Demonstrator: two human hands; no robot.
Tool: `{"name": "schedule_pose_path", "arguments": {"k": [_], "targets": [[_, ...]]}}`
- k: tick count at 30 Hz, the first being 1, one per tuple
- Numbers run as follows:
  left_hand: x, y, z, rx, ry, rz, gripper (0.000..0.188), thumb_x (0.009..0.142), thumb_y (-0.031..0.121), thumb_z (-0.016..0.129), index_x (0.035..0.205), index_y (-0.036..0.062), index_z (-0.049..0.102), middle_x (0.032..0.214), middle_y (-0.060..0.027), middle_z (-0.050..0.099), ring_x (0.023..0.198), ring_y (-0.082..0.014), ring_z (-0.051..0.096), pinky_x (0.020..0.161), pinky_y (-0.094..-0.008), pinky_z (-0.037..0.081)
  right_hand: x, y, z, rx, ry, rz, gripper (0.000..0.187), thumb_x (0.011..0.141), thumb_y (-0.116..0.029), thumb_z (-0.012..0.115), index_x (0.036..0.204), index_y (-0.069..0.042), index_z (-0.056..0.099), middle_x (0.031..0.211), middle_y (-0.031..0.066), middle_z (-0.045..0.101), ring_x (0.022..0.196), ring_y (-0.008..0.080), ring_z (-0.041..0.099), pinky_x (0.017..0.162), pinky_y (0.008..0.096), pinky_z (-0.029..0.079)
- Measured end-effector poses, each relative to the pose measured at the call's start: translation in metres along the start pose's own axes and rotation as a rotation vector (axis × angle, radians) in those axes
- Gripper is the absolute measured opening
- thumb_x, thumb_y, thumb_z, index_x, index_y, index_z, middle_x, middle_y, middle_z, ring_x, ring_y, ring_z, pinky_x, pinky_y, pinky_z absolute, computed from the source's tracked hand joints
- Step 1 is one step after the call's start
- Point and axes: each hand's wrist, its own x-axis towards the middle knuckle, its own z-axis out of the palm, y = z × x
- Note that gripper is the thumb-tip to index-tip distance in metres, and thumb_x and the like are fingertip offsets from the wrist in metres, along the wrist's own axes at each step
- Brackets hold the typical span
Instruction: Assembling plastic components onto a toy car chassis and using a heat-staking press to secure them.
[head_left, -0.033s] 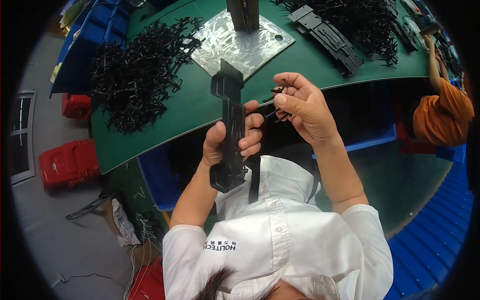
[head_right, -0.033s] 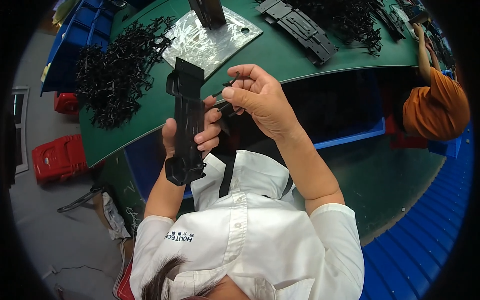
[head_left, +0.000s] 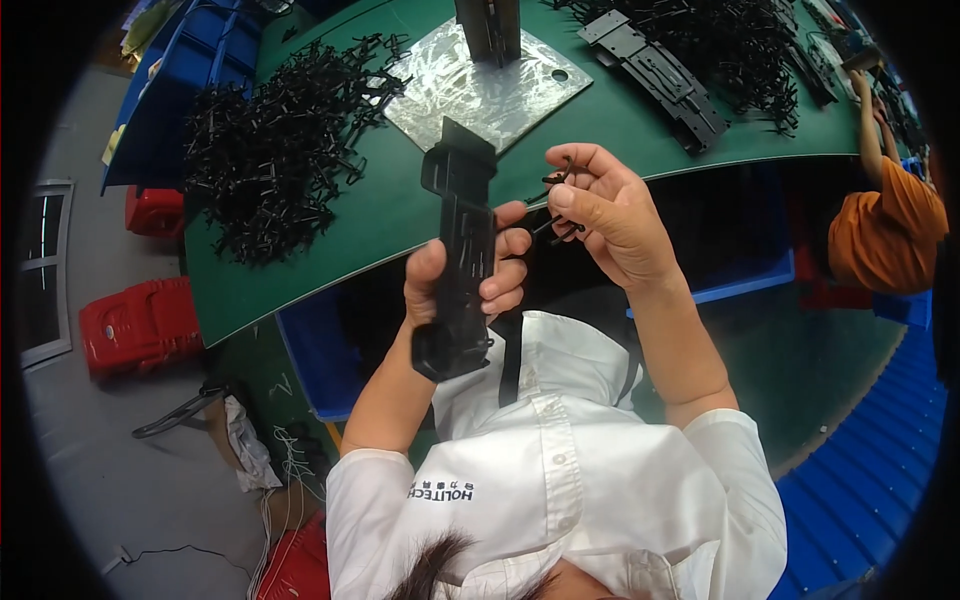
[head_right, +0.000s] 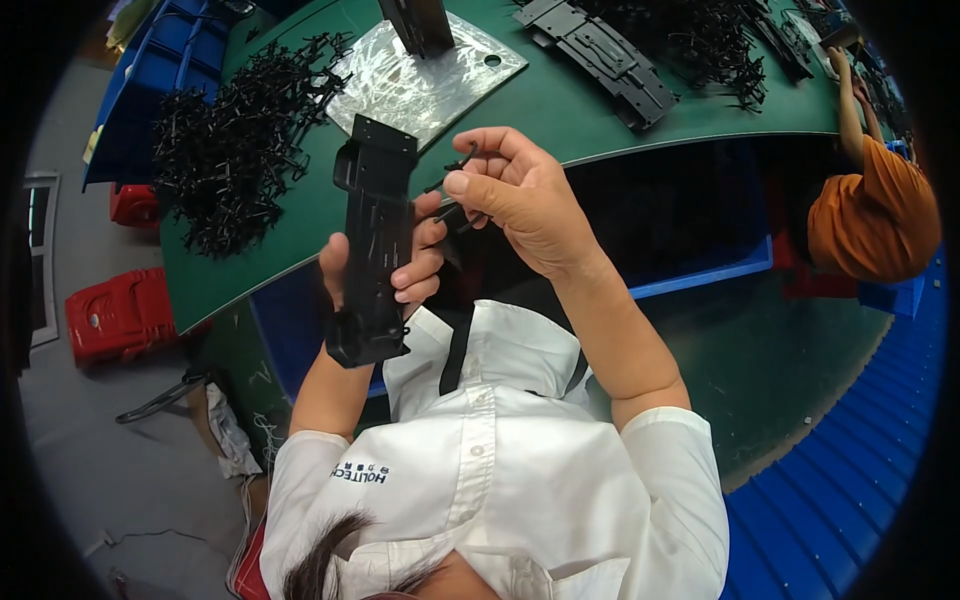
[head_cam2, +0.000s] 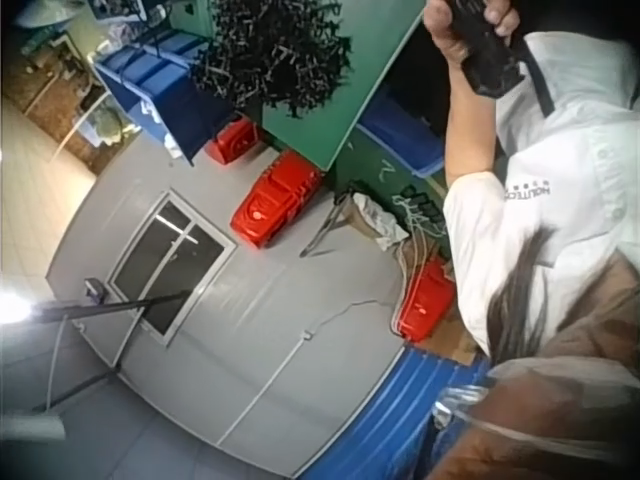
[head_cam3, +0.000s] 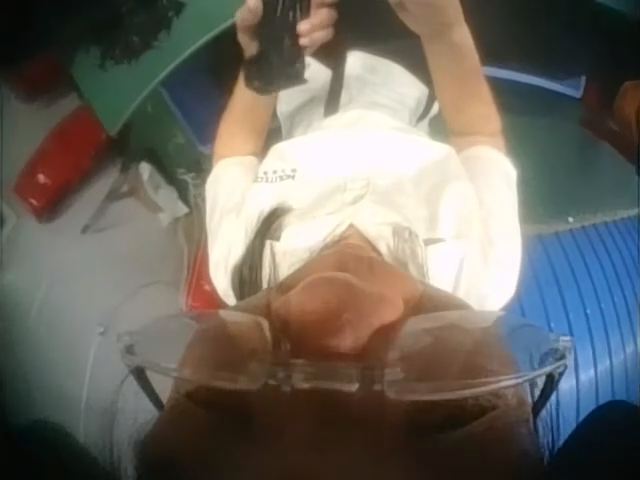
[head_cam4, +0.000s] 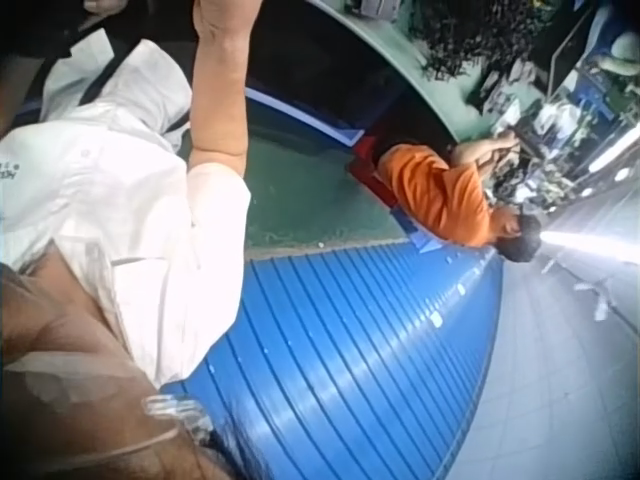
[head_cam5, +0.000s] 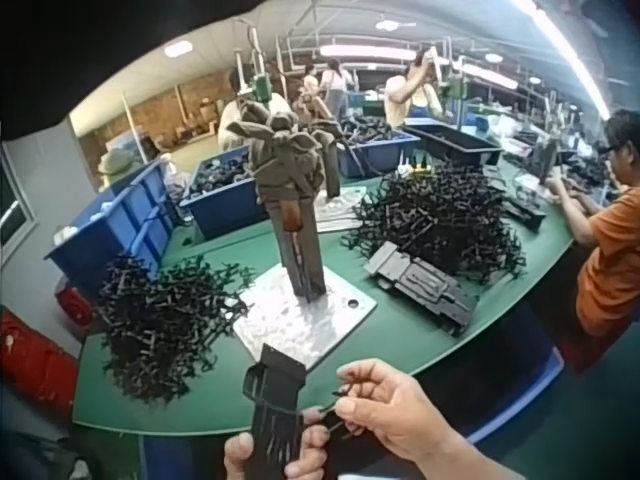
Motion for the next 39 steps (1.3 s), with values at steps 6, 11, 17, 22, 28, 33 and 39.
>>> {"name": "schedule_pose_path", "arguments": {"k": [6, 11, 17, 22, 28, 33, 39], "targets": [[0.001, -0.005, 0.001, 0.067, 0.094, 0.001, 0.101, 0.067, 0.050, 0.069, 0.136, -0.0090, 0.024, 0.108, -0.0111, 0.053, 0.088, -0.0205, 0.053, 0.081, -0.0323, 0.045, 0.005, -0.002, 0.005, -0.106, -0.022, -0.119, 0.041, 0.084, -0.010, 0.063, 0.122, 0.001, 0.051, 0.091, 0.0026, 0.053, 0.081, 0.0083, 0.053, 0.066, 0.0189, 0.046], [-0.002, -0.007, -0.001, 0.163, 0.174, -0.042, 0.097, 0.071, 0.052, 0.067, 0.134, -0.0095, 0.026, 0.113, -0.0168, 0.053, 0.097, -0.0251, 0.056, 0.088, -0.0348, 0.046, 0.009, -0.001, 0.000, -0.410, -0.066, -0.319, 0.042, 0.082, -0.013, 0.067, 0.121, -0.007, 0.055, 0.091, 0.0043, 0.054, 0.072, 0.0102, 0.056, 0.067, 0.0220, 0.050], [-0.005, -0.006, -0.002, 0.231, 0.187, -0.109, 0.091, 0.075, 0.052, 0.065, 0.133, -0.0075, 0.028, 0.119, -0.0264, 0.049, 0.108, -0.0334, 0.055, 0.085, -0.0394, 0.052, 0.014, -0.003, -0.008, -0.748, -0.070, -0.446, 0.044, 0.078, -0.021, 0.071, 0.118, -0.008, 0.058, 0.081, 0.0004, 0.059, 0.069, 0.0106, 0.051, 0.065, 0.0253, 0.045], [-0.002, -0.008, -0.001, 0.147, 0.249, -0.117, 0.088, 0.073, 0.051, 0.068, 0.132, -0.0021, 0.032, 0.119, -0.0293, 0.049, 0.103, -0.0356, 0.058, 0.075, -0.0400, 0.056, 0.013, -0.012, -0.005, -0.622, -0.060, -0.286, 0.036, 0.077, -0.021, 0.072, 0.107, -0.006, 0.060, 0.080, 0.0017, 0.061, 0.072, 0.0115, 0.053, 0.067, 0.0252, 0.046], [0.001, -0.010, -0.002, 0.184, 0.263, -0.074, 0.085, 0.074, 0.053, 0.066, 0.132, 0.0001, 0.033, 0.117, -0.0289, 0.050, 0.101, -0.0343, 0.059, 0.076, -0.0388, 0.056, 0.015, -0.011, -0.002, -0.808, -0.008, -0.406, 0.023, 0.075, -0.019, 0.072, 0.092, -0.005, 0.065, 0.083, 0.0052, 0.064, 0.082, 0.0161, 0.057, 0.070, 0.0274, 0.047], [0.003, -0.011, -0.004, 0.211, 0.255, -0.063, 0.086, 0.074, 0.053, 0.066, 0.133, 0.0010, 0.031, 0.117, -0.0269, 0.050, 0.101, -0.0323, 0.059, 0.079, -0.0369, 0.055, 0.020, -0.003, -0.009, -0.935, -0.004, -0.585, 0.016, 0.075, -0.017, 0.072, 0.085, -0.006, 0.067, 0.087, 0.0058, 0.063, 0.092, 0.0230, 0.056, 0.077, 0.0321, 0.046], [0.008, -0.008, 0.000, 0.370, 0.282, -0.075, 0.093, 0.070, 0.055, 0.069, 0.135, 0.0015, 0.029, 0.116, -0.0240, 0.052, 0.099, -0.0298, 0.060, 0.085, -0.0364, 0.051, 0.017, -0.006, -0.005, -1.005, 0.019, -0.625, 0.014, 0.072, -0.006, 0.071, 0.085, -0.003, 0.066, 0.089, 0.0062, 0.061, 0.094, 0.0237, 0.055, 0.087, 0.0339, 0.042]]}}
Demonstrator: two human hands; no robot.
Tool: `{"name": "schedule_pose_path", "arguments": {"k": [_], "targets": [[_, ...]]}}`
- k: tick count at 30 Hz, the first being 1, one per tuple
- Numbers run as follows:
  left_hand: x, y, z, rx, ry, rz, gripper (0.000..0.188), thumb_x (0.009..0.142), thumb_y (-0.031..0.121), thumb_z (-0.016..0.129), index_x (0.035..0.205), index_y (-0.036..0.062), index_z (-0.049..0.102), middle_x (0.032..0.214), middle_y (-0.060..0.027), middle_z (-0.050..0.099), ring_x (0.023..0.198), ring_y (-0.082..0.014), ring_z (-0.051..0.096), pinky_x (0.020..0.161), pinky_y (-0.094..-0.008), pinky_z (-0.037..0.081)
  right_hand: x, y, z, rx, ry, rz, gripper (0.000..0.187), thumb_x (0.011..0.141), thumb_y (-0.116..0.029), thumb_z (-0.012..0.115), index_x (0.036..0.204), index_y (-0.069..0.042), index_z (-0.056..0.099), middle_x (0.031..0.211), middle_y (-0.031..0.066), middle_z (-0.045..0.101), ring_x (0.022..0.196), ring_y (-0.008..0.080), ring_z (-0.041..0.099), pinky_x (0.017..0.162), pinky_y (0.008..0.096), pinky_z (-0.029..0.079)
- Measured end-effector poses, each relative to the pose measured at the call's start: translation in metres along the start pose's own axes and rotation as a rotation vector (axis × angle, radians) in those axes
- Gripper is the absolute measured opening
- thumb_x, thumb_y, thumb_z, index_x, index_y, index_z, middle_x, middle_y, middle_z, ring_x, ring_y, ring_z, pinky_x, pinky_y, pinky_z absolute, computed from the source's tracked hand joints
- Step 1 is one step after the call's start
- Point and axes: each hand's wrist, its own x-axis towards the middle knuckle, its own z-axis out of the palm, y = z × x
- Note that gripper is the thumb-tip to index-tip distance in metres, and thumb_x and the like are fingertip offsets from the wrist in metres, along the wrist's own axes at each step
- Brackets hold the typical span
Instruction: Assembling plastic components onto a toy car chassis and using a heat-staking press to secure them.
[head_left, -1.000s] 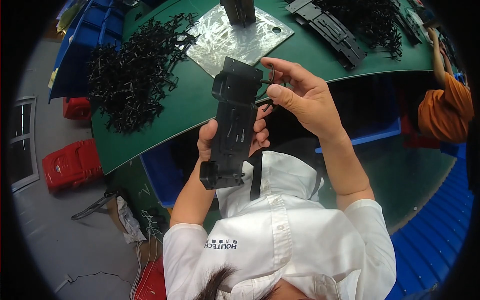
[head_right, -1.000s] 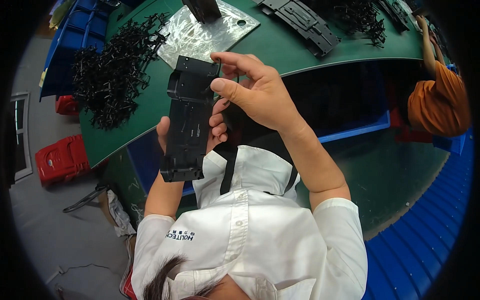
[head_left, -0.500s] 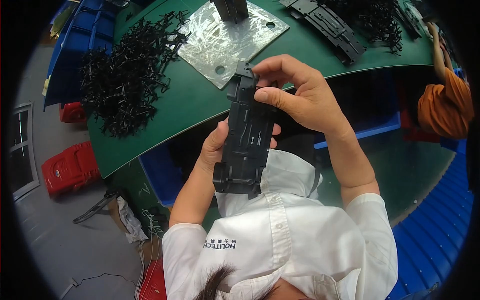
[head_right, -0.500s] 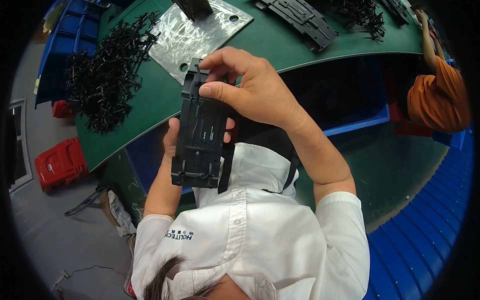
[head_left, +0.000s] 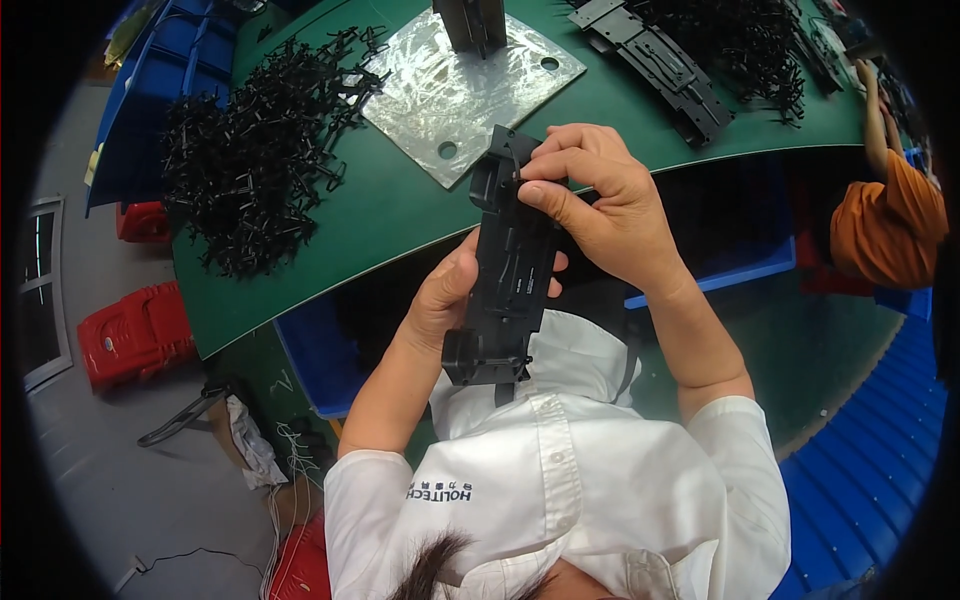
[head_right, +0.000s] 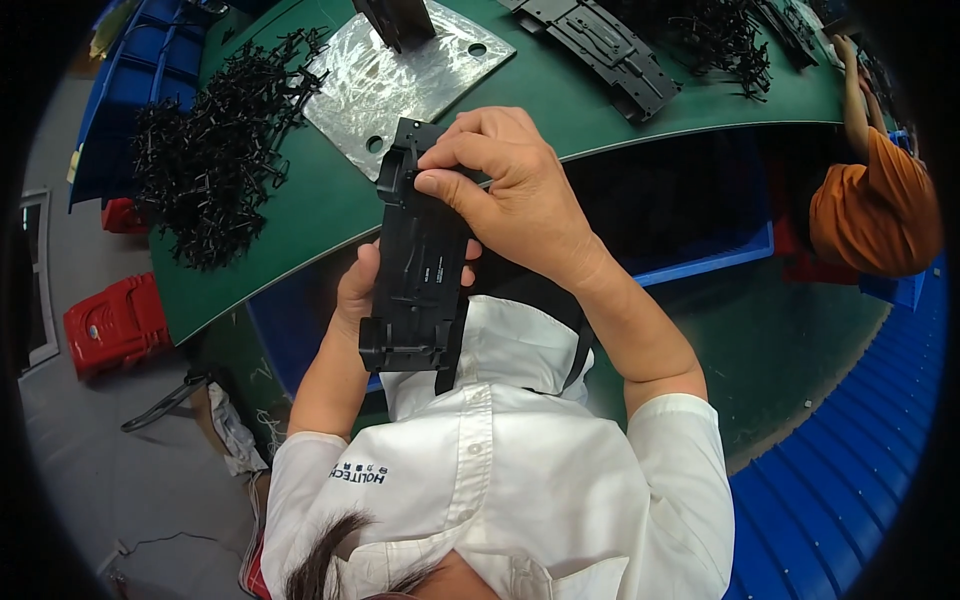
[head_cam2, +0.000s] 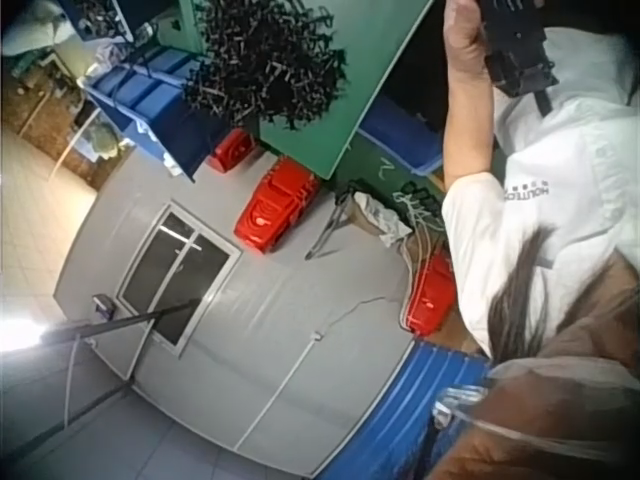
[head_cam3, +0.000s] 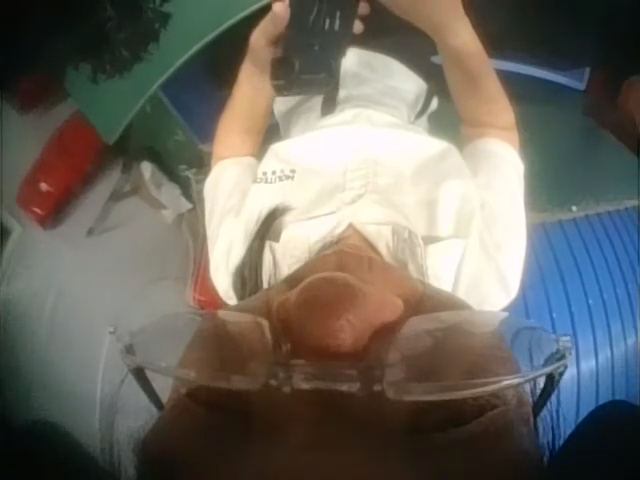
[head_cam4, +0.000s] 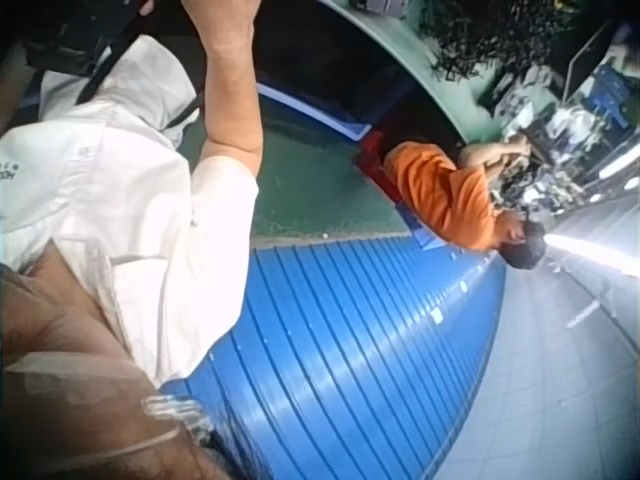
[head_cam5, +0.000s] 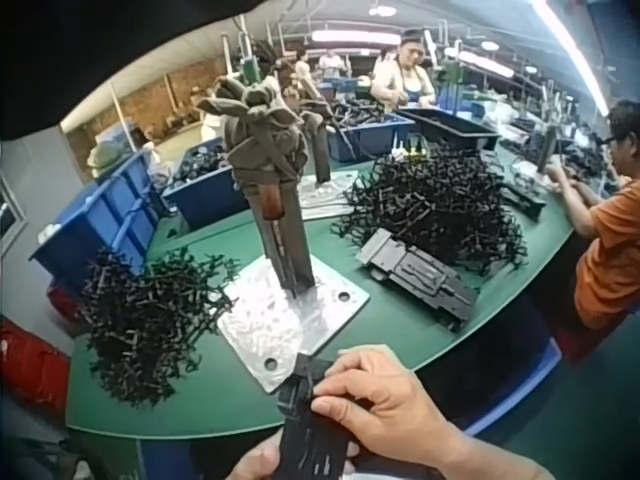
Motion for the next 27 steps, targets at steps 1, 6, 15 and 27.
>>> {"name": "schedule_pose_path", "arguments": {"k": [1, 6, 15, 27], "targets": [[0.0004, 0.0009, 0.0005, 0.053, 0.008, 0.001, 0.094, 0.069, 0.056, 0.069, 0.135, 0.0015, 0.030, 0.116, -0.0235, 0.052, 0.099, -0.0294, 0.060, 0.086, -0.0363, 0.050, -0.0003, -0.0006, -0.0001, 0.015, -0.005, 0.022, 0.014, 0.072, -0.006, 0.071, 0.084, -0.003, 0.066, 0.088, 0.0063, 0.061, 0.094, 0.0232, 0.055, 0.087, 0.0339, 0.042], [0.0010, 0.0013, -0.0001, 0.097, 0.020, 0.002, 0.093, 0.069, 0.056, 0.070, 0.134, 0.0012, 0.031, 0.115, -0.0229, 0.053, 0.099, -0.0286, 0.060, 0.086, -0.0360, 0.049, 0.0000, -0.0010, -0.0004, 0.017, -0.002, 0.020, 0.013, 0.073, -0.014, 0.072, 0.082, -0.006, 0.066, 0.084, 0.0056, 0.058, 0.093, 0.0230, 0.053, 0.078, 0.0318, 0.043], [0.0011, -0.0001, -0.0026, 0.121, -0.036, 0.042, 0.086, 0.073, 0.050, 0.068, 0.135, 0.0028, 0.031, 0.118, -0.0226, 0.051, 0.103, -0.0295, 0.059, 0.087, -0.0367, 0.049, -0.0028, -0.0027, 0.0006, 0.008, 0.037, -0.017, 0.013, 0.071, -0.011, 0.071, 0.081, -0.005, 0.066, 0.084, 0.0064, 0.058, 0.092, 0.0238, 0.053, 0.077, 0.0326, 0.044], [0.0002, -0.0002, -0.0058, 0.099, -0.111, 0.052, 0.076, 0.079, 0.038, 0.067, 0.137, 0.0049, 0.031, 0.121, -0.0211, 0.050, 0.108, -0.0297, 0.056, 0.090, -0.0375, 0.046, -0.0046, -0.0079, -0.0018, -0.016, 0.024, -0.027, 0.012, 0.071, -0.008, 0.070, 0.080, -0.003, 0.064, 0.080, 0.0079, 0.058, 0.098, 0.0304, 0.054, 0.080, 0.0360, 0.044]]}}
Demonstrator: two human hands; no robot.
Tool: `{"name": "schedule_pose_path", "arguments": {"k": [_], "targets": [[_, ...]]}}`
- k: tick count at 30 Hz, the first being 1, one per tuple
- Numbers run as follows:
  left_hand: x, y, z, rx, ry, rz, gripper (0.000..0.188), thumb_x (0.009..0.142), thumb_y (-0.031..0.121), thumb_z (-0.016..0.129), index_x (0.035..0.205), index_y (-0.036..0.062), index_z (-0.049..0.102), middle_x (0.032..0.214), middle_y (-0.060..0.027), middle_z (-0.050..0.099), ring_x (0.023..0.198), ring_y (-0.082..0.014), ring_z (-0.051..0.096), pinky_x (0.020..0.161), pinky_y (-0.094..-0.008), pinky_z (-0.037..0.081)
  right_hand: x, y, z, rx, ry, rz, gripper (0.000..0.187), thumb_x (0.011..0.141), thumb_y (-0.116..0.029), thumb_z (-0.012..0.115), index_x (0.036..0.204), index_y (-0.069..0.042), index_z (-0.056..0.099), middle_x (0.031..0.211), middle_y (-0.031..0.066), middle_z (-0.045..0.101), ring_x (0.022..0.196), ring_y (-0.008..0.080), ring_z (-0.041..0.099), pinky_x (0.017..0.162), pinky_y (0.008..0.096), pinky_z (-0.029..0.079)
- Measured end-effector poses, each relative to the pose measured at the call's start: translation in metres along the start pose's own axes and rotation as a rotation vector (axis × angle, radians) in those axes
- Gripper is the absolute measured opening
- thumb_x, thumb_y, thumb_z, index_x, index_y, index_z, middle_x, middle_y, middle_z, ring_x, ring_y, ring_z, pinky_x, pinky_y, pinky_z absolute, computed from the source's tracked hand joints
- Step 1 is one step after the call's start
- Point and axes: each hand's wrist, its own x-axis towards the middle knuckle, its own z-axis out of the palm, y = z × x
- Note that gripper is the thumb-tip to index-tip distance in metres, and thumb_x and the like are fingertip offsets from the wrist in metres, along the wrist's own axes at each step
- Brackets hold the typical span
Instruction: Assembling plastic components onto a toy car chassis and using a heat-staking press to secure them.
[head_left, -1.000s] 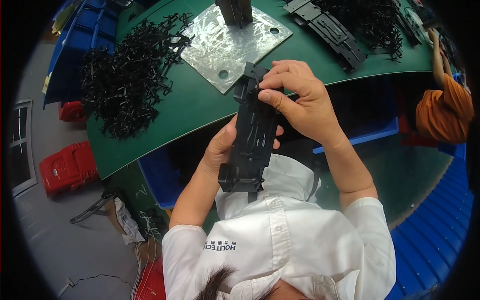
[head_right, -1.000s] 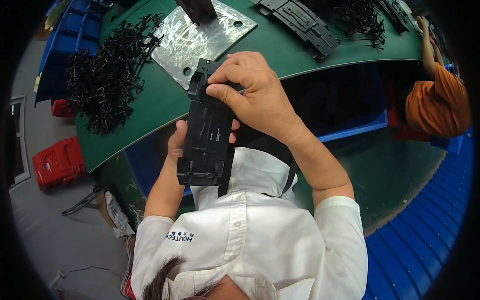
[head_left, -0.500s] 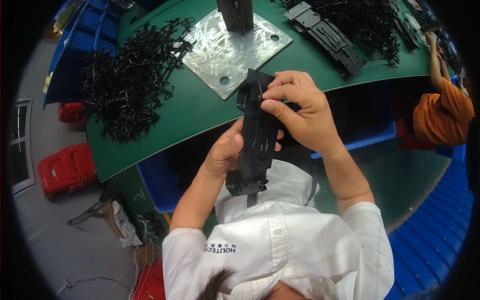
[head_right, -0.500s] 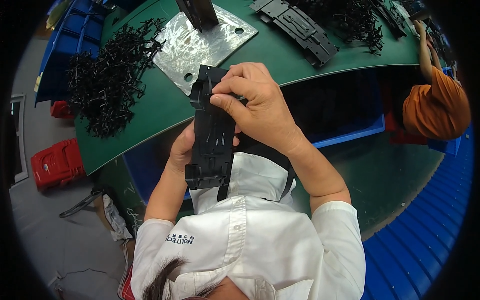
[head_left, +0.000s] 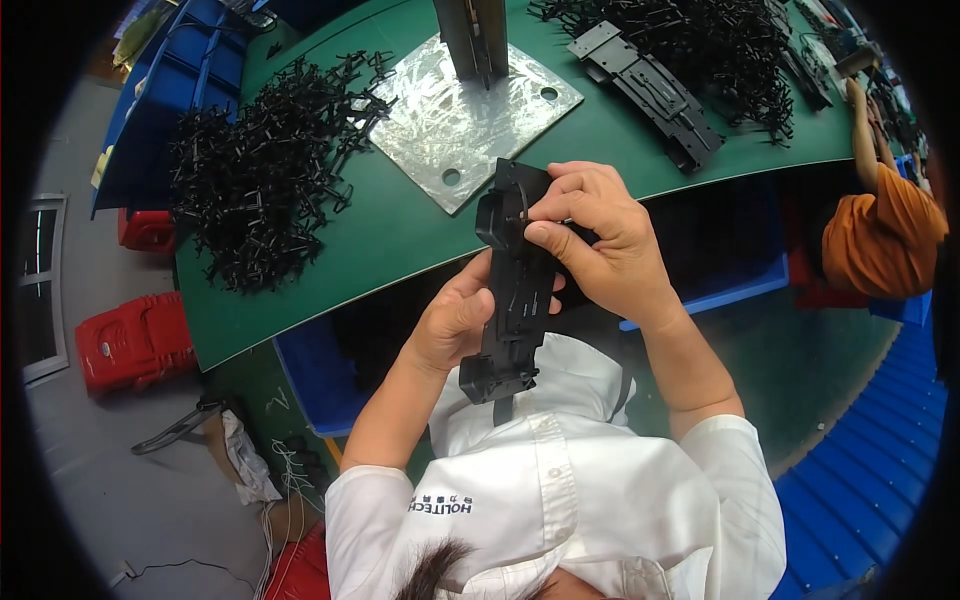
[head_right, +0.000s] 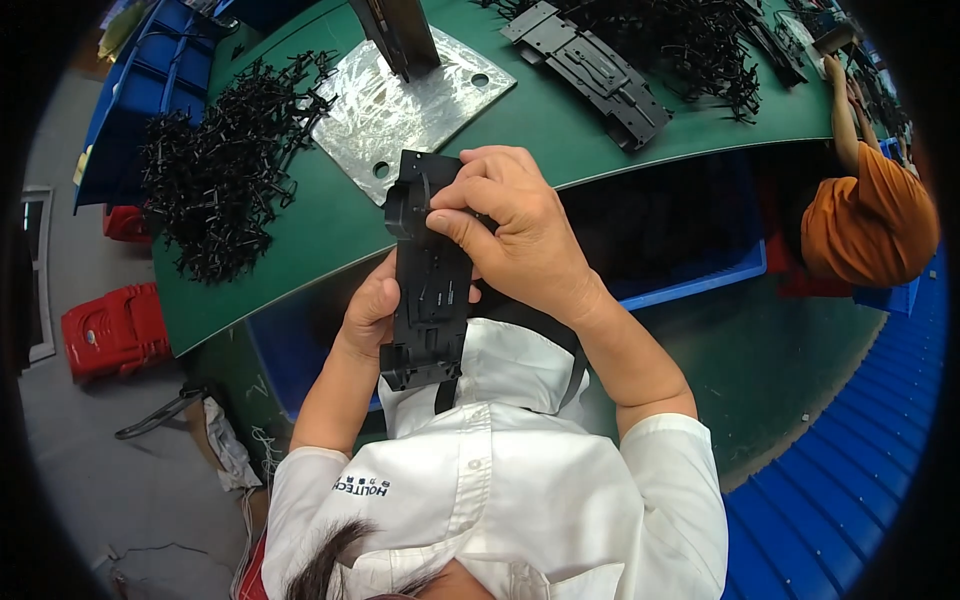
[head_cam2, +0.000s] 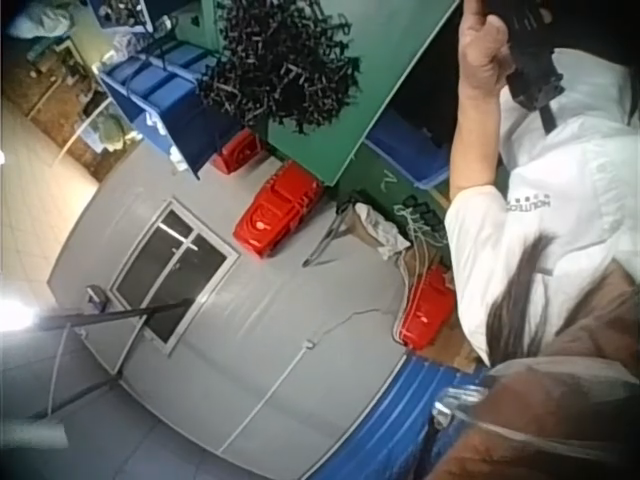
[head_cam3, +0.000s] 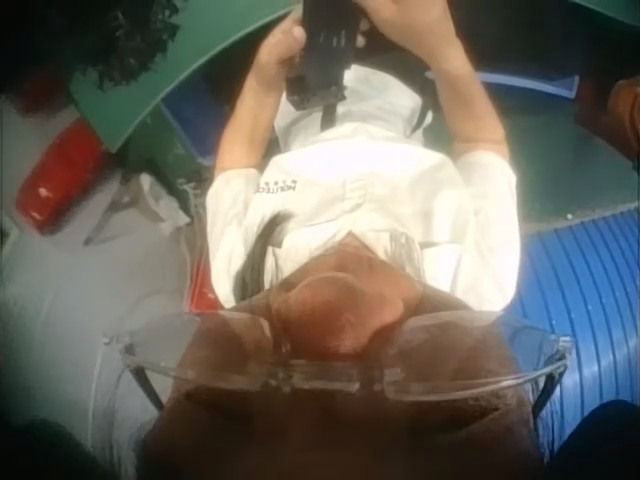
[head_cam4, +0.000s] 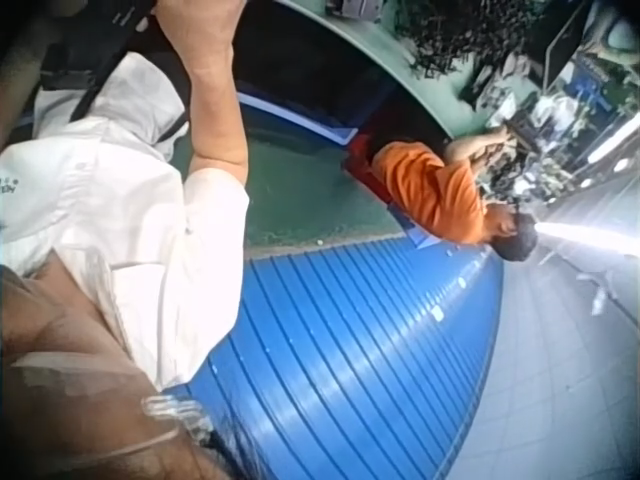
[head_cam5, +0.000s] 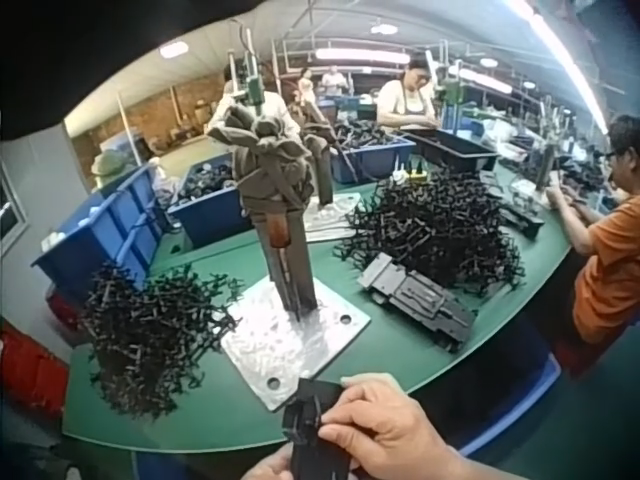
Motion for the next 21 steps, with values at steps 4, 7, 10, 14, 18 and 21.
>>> {"name": "schedule_pose_path", "arguments": {"k": [4, 7, 10, 14, 18, 21], "targets": [[-0.002, -0.001, 0.002, -0.002, -0.009, 0.009, 0.072, 0.080, 0.032, 0.067, 0.137, 0.0051, 0.031, 0.122, -0.0207, 0.049, 0.108, -0.0290, 0.055, 0.093, -0.0379, 0.044, -0.001, 0.002, -0.001, 0.001, -0.020, -0.011, 0.013, 0.071, -0.009, 0.071, 0.081, -0.003, 0.064, 0.080, 0.0080, 0.058, 0.097, 0.0300, 0.054, 0.080, 0.0360, 0.045], [-0.002, -0.001, 0.001, 0.016, -0.018, 0.036, 0.070, 0.080, 0.030, 0.067, 0.136, 0.0038, 0.032, 0.122, -0.0200, 0.049, 0.110, -0.0287, 0.054, 0.096, -0.0392, 0.042, 0.000, -0.001, 0.000, -0.011, 0.003, -0.016, 0.016, 0.070, -0.010, 0.072, 0.083, -0.003, 0.064, 0.080, 0.0082, 0.059, 0.097, 0.0293, 0.054, 0.079, 0.0354, 0.045], [-0.001, -0.001, 0.000, 0.051, -0.012, 0.060, 0.070, 0.080, 0.028, 0.067, 0.136, 0.0022, 0.032, 0.122, -0.0193, 0.049, 0.111, -0.0285, 0.052, 0.098, -0.0407, 0.040, -0.003, -0.004, 0.002, -0.031, 0.081, 0.025, 0.023, 0.068, -0.011, 0.075, 0.086, -0.003, 0.063, 0.083, 0.0087, 0.060, 0.093, 0.0273, 0.055, 0.076, 0.0344, 0.046], [-0.001, 0.002, -0.002, 0.070, -0.023, 0.074, 0.070, 0.080, 0.026, 0.067, 0.135, 0.0010, 0.033, 0.122, -0.0184, 0.050, 0.113, -0.0283, 0.052, 0.099, -0.0416, 0.039, -0.005, -0.010, 0.005, 0.015, 0.168, 0.139, 0.033, 0.065, -0.015, 0.078, 0.090, -0.002, 0.061, 0.087, 0.0089, 0.060, 0.082, 0.0226, 0.057, 0.067, 0.0306, 0.049], [-0.002, 0.001, -0.003, 0.112, -0.020, 0.102, 0.073, 0.078, 0.026, 0.070, 0.136, 0.0012, 0.033, 0.123, -0.0181, 0.050, 0.112, -0.0286, 0.053, 0.099, -0.0414, 0.040, -0.011, -0.006, 0.013, 0.057, 0.196, 0.155, 0.036, 0.065, -0.017, 0.079, 0.092, 0.000, 0.061, 0.086, 0.0088, 0.060, 0.076, 0.0193, 0.059, 0.063, 0.0272, 0.050], [-0.002, 0.001, -0.003, 0.124, -0.007, 0.119, 0.074, 0.076, 0.026, 0.071, 0.135, 0.0012, 0.033, 0.124, -0.0175, 0.050, 0.110, -0.0291, 0.054, 0.098, -0.0413, 0.041, -0.013, -0.002, 0.018, 0.189, 0.228, 0.219, 0.038, 0.068, -0.018, 0.079, 0.095, 0.001, 0.060, 0.086, 0.0090, 0.060, 0.074, 0.0158, 0.060, 0.064, 0.0251, 0.051]]}}
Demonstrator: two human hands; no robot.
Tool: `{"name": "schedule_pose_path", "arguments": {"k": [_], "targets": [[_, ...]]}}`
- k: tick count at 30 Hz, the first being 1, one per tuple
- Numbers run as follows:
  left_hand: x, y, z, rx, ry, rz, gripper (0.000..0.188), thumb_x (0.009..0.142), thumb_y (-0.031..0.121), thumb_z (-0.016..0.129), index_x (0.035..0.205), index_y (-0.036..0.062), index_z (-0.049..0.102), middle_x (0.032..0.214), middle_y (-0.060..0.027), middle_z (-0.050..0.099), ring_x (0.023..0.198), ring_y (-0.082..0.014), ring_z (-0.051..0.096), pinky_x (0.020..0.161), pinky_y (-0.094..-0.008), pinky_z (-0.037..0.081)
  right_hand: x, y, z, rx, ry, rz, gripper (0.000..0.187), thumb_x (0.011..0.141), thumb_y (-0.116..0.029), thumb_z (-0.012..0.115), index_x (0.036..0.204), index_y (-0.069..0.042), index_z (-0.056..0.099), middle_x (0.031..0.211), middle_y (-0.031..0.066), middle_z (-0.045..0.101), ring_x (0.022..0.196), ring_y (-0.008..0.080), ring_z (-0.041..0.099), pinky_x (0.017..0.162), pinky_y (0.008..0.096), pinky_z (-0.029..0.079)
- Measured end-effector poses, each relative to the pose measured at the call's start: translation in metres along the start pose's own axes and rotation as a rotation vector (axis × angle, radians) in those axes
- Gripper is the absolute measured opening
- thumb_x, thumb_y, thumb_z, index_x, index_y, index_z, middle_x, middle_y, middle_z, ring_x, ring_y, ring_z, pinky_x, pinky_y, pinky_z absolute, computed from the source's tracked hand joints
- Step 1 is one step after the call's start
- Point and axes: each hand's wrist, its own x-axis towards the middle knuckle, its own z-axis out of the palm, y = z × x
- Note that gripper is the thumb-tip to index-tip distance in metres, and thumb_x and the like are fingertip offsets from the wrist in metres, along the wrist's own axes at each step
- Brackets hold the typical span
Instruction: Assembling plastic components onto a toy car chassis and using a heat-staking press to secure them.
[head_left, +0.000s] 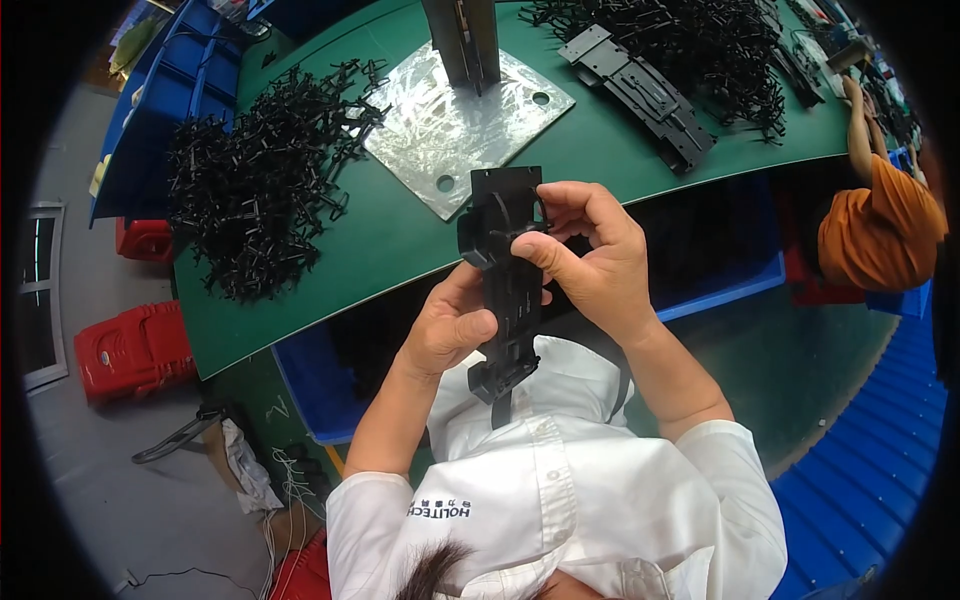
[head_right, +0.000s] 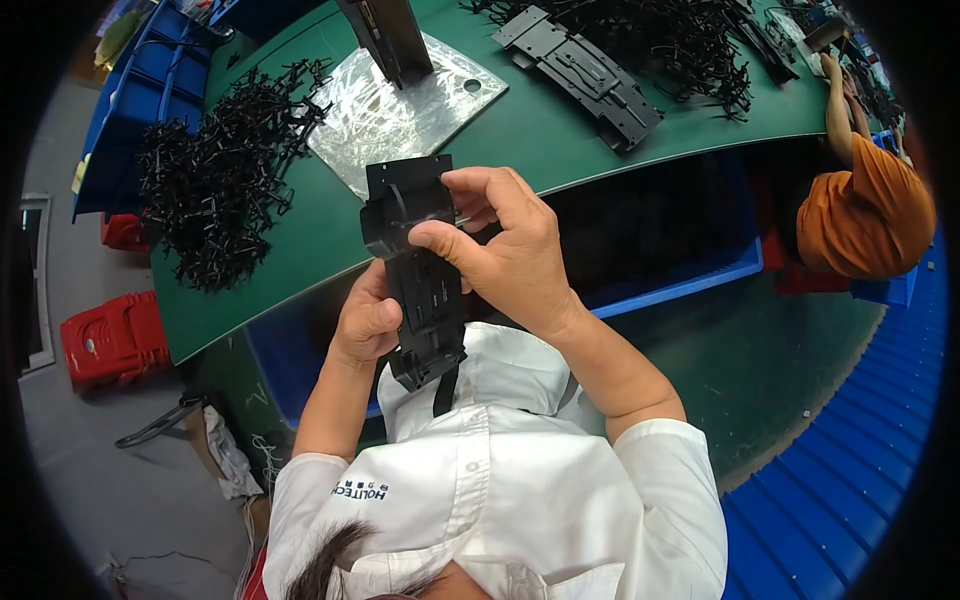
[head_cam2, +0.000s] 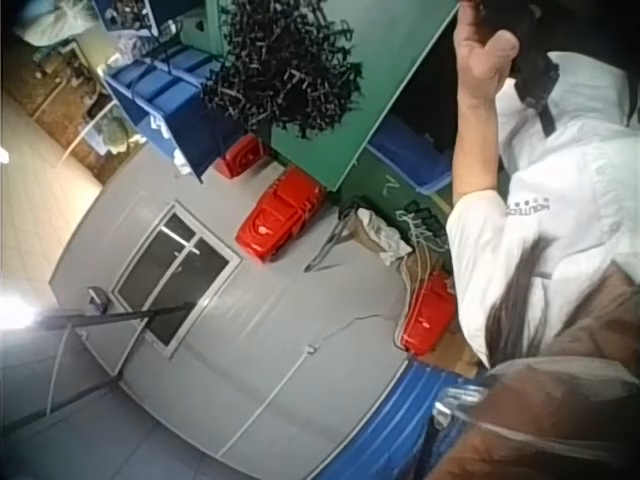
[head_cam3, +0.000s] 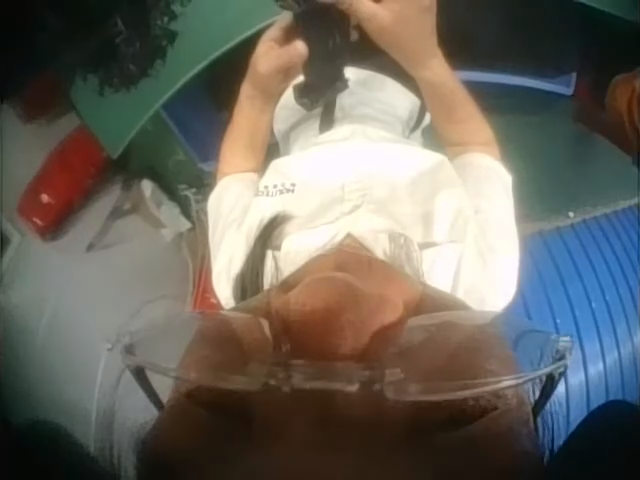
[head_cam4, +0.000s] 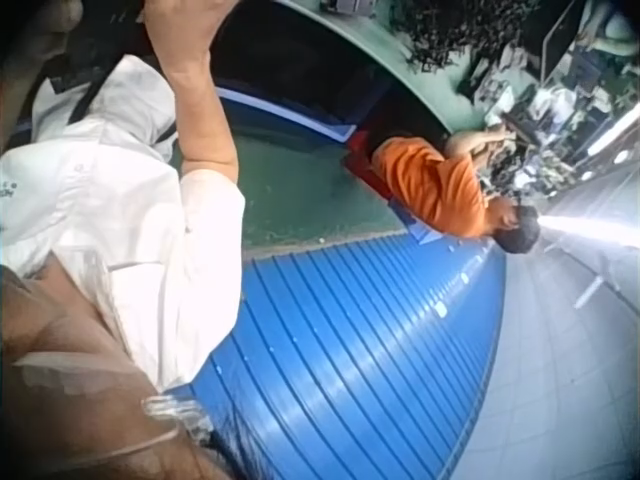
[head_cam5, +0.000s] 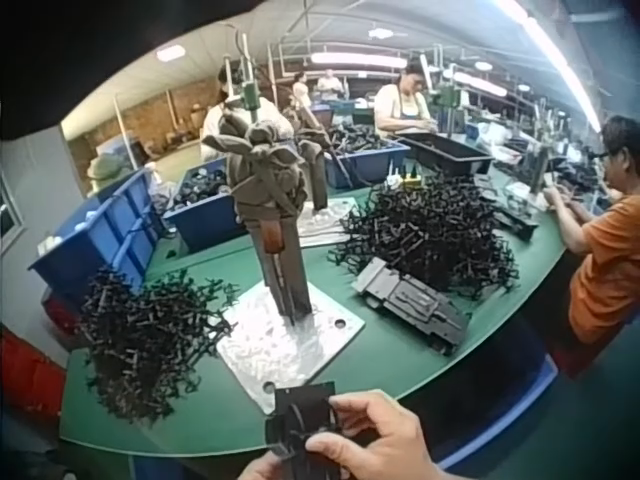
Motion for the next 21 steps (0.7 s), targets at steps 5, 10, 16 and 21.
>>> {"name": "schedule_pose_path", "arguments": {"k": [5, 10, 16, 21], "targets": [[-0.0018, -0.0026, 0.0010, 0.018, -0.002, 0.032, 0.075, 0.075, 0.026, 0.072, 0.135, 0.0012, 0.034, 0.124, -0.0164, 0.050, 0.110, -0.0298, 0.054, 0.096, -0.0415, 0.042, -0.0037, 0.0014, 0.0006, 0.119, -0.022, 0.031, 0.039, 0.068, -0.016, 0.079, 0.097, 0.002, 0.060, 0.081, 0.0079, 0.061, 0.068, 0.0106, 0.062, 0.059, 0.0208, 0.051], [-0.0031, -0.0049, 0.0043, -0.005, 0.021, 0.029, 0.075, 0.074, 0.026, 0.074, 0.134, 0.0019, 0.036, 0.125, -0.0158, 0.049, 0.109, -0.0299, 0.055, 0.096, -0.0419, 0.042, -0.0048, -0.0006, -0.0025, 0.085, -0.025, 0.013, 0.037, 0.068, -0.015, 0.080, 0.096, 0.002, 0.061, 0.076, 0.0064, 0.062, 0.062, 0.0086, 0.062, 0.056, 0.0197, 0.050], [-0.0021, -0.0075, 0.0045, 0.006, 0.047, 0.053, 0.074, 0.073, 0.027, 0.074, 0.132, 0.0003, 0.038, 0.124, -0.0165, 0.051, 0.108, -0.0301, 0.055, 0.096, -0.0416, 0.043, -0.0031, 0.0005, -0.0020, 0.004, -0.013, -0.048, 0.034, 0.068, -0.013, 0.079, 0.093, 0.002, 0.062, 0.075, 0.0066, 0.062, 0.060, 0.0083, 0.060, 0.054, 0.0193, 0.050], [0.0026, -0.0070, 0.0002, -0.089, 0.021, -0.013, 0.071, 0.077, 0.030, 0.071, 0.131, -0.0013, 0.039, 0.122, -0.0218, 0.051, 0.108, -0.0306, 0.056, 0.095, -0.0404, 0.043, 0.0026, 0.0007, -0.0046, 0.124, -0.047, 0.132, 0.033, 0.071, -0.013, 0.077, 0.093, 0.005, 0.062, 0.073, 0.0085, 0.065, 0.061, 0.0085, 0.062, 0.054, 0.0198, 0.051]]}}
